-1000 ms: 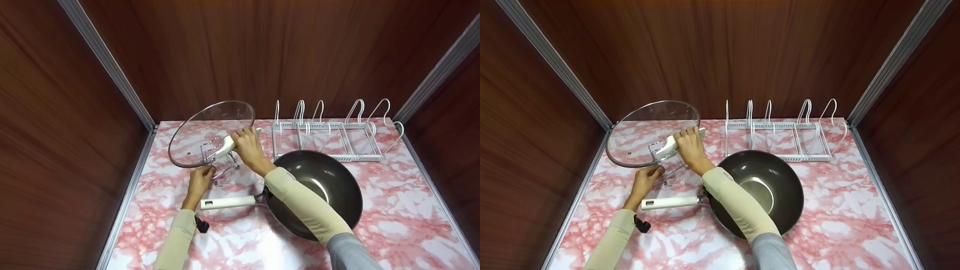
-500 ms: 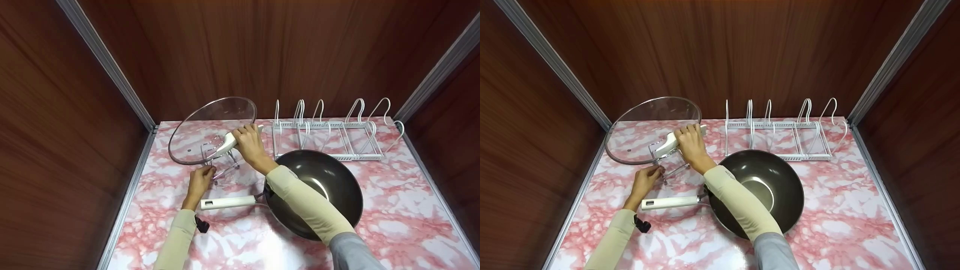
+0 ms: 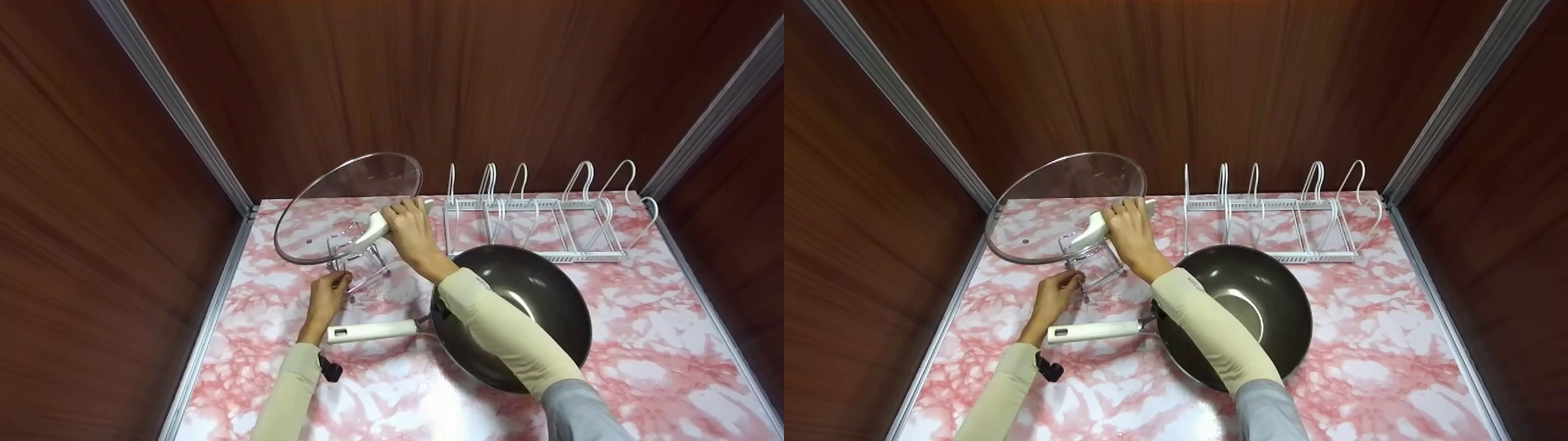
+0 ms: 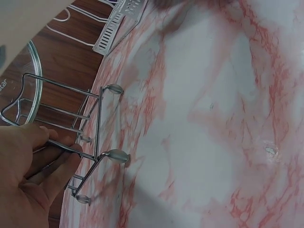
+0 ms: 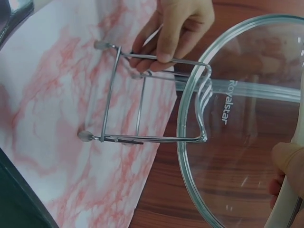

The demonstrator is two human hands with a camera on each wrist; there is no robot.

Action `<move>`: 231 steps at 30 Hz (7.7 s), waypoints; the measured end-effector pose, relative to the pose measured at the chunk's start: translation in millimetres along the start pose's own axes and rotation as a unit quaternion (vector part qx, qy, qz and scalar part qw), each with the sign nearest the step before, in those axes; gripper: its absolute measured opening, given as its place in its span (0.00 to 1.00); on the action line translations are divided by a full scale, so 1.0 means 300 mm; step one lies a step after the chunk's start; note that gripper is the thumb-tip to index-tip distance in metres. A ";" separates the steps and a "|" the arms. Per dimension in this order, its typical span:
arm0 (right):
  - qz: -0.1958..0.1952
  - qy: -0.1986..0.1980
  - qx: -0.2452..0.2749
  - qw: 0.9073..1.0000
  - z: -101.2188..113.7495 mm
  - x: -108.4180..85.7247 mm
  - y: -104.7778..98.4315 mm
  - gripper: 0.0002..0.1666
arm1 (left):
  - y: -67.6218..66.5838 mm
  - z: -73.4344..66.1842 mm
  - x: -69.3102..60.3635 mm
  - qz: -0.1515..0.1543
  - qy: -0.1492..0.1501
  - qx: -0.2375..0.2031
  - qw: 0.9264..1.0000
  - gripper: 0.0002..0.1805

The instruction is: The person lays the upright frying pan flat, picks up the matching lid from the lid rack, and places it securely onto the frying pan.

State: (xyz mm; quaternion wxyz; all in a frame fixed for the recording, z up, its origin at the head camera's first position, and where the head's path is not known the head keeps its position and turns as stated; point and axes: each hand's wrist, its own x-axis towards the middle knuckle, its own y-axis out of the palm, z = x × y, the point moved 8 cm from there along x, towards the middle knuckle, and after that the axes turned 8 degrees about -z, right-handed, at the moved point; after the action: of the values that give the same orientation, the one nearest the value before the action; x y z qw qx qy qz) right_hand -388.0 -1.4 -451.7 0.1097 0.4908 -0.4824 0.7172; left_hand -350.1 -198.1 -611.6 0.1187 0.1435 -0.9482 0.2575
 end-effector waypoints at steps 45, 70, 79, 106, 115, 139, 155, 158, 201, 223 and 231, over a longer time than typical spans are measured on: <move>-0.065 0.003 0.026 0.998 -0.030 0.024 -0.149 0.14 | -0.008 0.007 0.002 0.006 0.000 -0.032 0.999 0.07; -0.075 0.003 0.028 0.997 -0.054 0.023 -0.230 0.12 | -0.011 0.001 0.004 0.009 -0.004 -0.028 1.000 0.09; -0.092 0.001 0.032 0.995 -0.063 0.015 -0.251 0.13 | -0.041 -0.032 0.002 0.002 0.001 -0.028 1.000 0.08; -0.087 0.001 0.022 0.996 -0.100 -0.004 -0.304 0.11 | -0.082 -0.283 -0.116 0.159 0.044 0.080 0.983 0.07; -0.070 0.009 0.023 0.997 -0.117 -0.011 -0.313 0.13 | -0.029 -0.342 -0.193 0.234 0.115 0.141 0.955 0.14; -0.061 0.029 0.016 0.998 -0.154 -0.045 -0.346 0.11 | 0.084 -0.299 -0.301 0.275 0.219 0.300 0.887 0.20; -0.066 0.021 -0.001 0.998 -0.180 -0.063 -0.379 0.10 | 0.078 -0.302 -0.303 0.243 0.250 0.297 0.889 0.12; -0.062 0.024 -0.005 0.998 -0.187 -0.065 -0.385 0.10 | 0.077 -0.305 -0.304 0.239 0.256 0.300 0.887 0.12; -0.047 0.033 -0.037 0.998 -0.271 -0.120 -0.439 0.10 | 0.070 -0.309 -0.304 0.225 0.258 0.294 0.892 0.12; -0.029 0.052 -0.037 0.998 -0.315 -0.171 -0.456 0.09 | 0.070 -0.312 -0.307 0.214 0.265 0.300 0.891 0.12; -0.021 0.063 -0.030 0.997 -0.336 -0.187 -0.462 0.12 | 0.071 -0.309 -0.304 0.214 0.266 0.299 0.891 0.12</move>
State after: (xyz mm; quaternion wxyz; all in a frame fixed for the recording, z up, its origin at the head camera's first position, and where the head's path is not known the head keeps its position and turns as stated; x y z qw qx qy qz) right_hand -333.2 167.7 -421.3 0.1693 0.4509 -0.4854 0.7297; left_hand -258.4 -112.9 -570.7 0.2600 -0.1081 -0.7671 0.5764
